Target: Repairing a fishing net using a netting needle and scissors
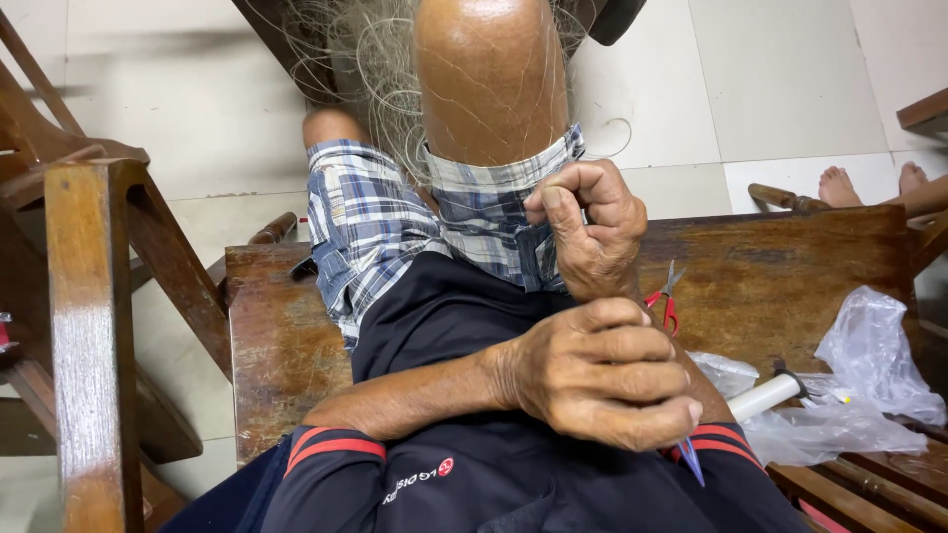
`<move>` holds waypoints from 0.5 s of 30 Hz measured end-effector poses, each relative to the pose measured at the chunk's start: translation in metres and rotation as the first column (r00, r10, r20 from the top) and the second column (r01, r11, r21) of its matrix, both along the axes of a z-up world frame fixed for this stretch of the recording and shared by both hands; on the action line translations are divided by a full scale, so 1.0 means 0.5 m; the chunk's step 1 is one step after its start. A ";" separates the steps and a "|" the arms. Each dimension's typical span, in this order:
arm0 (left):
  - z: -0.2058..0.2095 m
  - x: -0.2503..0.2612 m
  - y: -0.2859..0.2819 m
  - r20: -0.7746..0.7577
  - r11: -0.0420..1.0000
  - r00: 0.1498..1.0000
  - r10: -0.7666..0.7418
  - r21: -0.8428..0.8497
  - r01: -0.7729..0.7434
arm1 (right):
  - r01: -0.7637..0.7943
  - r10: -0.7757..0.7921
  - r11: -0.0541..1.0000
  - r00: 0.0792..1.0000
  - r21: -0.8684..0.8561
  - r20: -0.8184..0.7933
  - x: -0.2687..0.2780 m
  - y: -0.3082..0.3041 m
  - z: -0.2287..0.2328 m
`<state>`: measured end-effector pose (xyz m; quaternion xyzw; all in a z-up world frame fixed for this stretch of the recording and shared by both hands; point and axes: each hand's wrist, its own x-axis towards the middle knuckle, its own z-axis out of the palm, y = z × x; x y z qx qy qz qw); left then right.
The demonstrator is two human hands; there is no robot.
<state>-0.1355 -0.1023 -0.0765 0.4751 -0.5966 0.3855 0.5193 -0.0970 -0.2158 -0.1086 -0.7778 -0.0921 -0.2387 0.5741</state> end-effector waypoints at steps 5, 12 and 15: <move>-0.019 -0.016 -0.013 0.001 0.995 0.996 -0.092 0.032 0.092 | 0.003 -0.005 0.998 0.999 0.067 0.035 -0.006 0.011 0.004; -0.007 -0.024 -0.001 -0.034 0.997 0.996 -0.080 0.012 0.080 | -0.020 0.014 0.998 0.994 0.056 0.110 0.006 -0.004 -0.005; 0.027 -0.032 0.000 -0.023 0.999 0.999 -0.036 -0.005 0.036 | -0.051 0.050 0.999 0.997 0.010 0.053 0.001 -0.024 0.011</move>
